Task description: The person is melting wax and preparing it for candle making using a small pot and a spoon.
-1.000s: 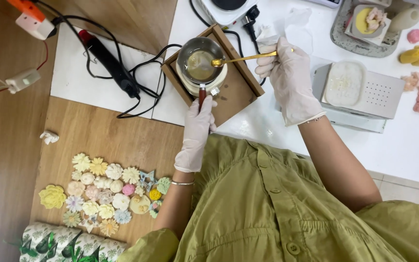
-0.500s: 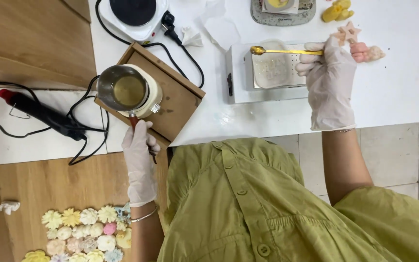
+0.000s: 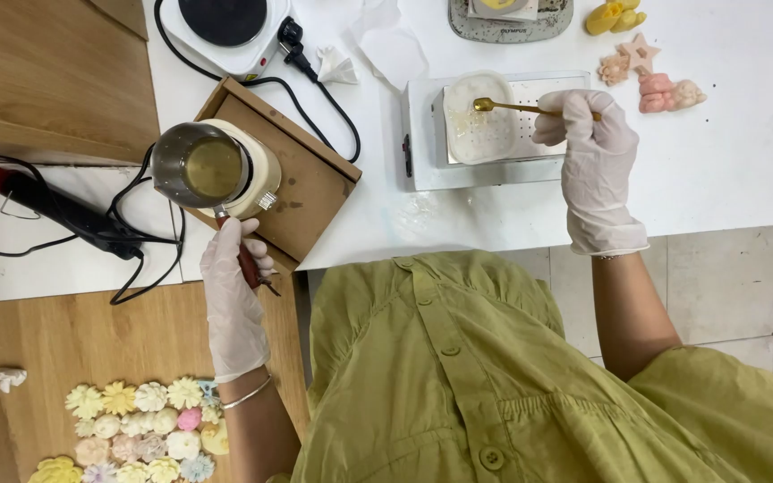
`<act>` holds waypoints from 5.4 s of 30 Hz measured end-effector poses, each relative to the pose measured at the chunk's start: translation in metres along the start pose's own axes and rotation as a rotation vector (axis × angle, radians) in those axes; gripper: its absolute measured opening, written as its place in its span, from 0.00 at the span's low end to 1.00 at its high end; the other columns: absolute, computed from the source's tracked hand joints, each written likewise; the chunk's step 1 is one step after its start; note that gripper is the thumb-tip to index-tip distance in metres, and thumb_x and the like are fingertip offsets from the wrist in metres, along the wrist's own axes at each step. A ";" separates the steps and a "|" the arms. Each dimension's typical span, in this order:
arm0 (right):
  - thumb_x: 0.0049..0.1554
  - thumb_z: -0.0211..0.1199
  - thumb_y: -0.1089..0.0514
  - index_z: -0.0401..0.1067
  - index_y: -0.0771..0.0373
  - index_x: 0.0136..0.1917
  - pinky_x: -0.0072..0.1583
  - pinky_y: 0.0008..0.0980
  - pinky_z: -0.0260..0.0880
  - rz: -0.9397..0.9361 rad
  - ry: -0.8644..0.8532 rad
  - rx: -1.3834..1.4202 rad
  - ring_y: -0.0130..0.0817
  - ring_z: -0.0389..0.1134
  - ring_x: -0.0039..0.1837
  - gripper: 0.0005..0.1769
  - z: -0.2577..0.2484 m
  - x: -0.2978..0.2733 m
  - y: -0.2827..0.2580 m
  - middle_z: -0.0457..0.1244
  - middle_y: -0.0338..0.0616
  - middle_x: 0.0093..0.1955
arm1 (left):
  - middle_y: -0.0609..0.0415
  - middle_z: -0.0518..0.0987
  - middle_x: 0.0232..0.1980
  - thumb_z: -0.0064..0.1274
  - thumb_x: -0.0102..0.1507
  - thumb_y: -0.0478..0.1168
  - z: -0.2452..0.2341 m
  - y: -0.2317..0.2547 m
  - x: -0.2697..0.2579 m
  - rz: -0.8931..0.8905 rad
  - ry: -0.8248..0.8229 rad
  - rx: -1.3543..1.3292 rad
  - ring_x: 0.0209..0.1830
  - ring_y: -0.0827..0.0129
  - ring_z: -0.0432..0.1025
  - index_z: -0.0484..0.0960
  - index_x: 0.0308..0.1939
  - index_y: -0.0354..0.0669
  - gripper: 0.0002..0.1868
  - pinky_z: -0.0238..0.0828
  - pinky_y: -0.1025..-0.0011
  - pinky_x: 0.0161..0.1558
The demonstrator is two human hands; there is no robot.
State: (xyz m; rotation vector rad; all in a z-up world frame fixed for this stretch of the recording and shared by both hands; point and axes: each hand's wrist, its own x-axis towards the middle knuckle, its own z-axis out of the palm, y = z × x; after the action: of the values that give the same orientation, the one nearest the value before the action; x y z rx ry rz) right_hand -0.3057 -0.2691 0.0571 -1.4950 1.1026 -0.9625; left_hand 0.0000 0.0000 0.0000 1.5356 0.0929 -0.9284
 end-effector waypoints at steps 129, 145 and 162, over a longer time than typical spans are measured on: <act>0.71 0.47 0.52 0.74 0.74 0.52 0.44 0.32 0.74 0.507 -0.555 0.491 0.38 0.72 0.39 0.23 0.228 0.009 0.020 0.69 0.53 0.40 | 0.63 0.76 0.32 0.54 0.67 0.48 -0.010 -0.016 0.016 0.043 -0.045 0.146 0.21 0.83 0.60 0.80 0.47 0.38 0.15 0.57 0.78 0.22; 0.76 0.46 0.52 0.73 0.76 0.56 0.48 0.32 0.71 0.298 -0.274 0.588 0.35 0.68 0.43 0.23 0.083 0.012 0.003 0.67 0.51 0.44 | 0.64 0.62 0.20 0.51 0.70 0.49 -0.012 -0.007 0.013 -0.006 -0.036 0.191 0.16 0.81 0.57 0.78 0.44 0.38 0.16 0.55 0.76 0.20; 0.76 0.48 0.52 0.71 0.73 0.55 0.49 0.32 0.76 0.079 0.142 0.255 0.37 0.72 0.42 0.21 0.009 0.003 0.041 0.68 0.52 0.43 | 0.62 0.64 0.19 0.48 0.71 0.51 -0.013 -0.011 0.015 0.063 -0.028 0.296 0.14 0.79 0.60 0.77 0.45 0.37 0.18 0.58 0.77 0.19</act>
State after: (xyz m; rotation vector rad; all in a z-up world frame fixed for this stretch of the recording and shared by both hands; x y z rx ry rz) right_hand -0.3028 -0.2732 0.0147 -1.1837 1.0861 -1.1219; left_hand 0.0101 0.0071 -0.0189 1.7864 -0.1174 -0.9438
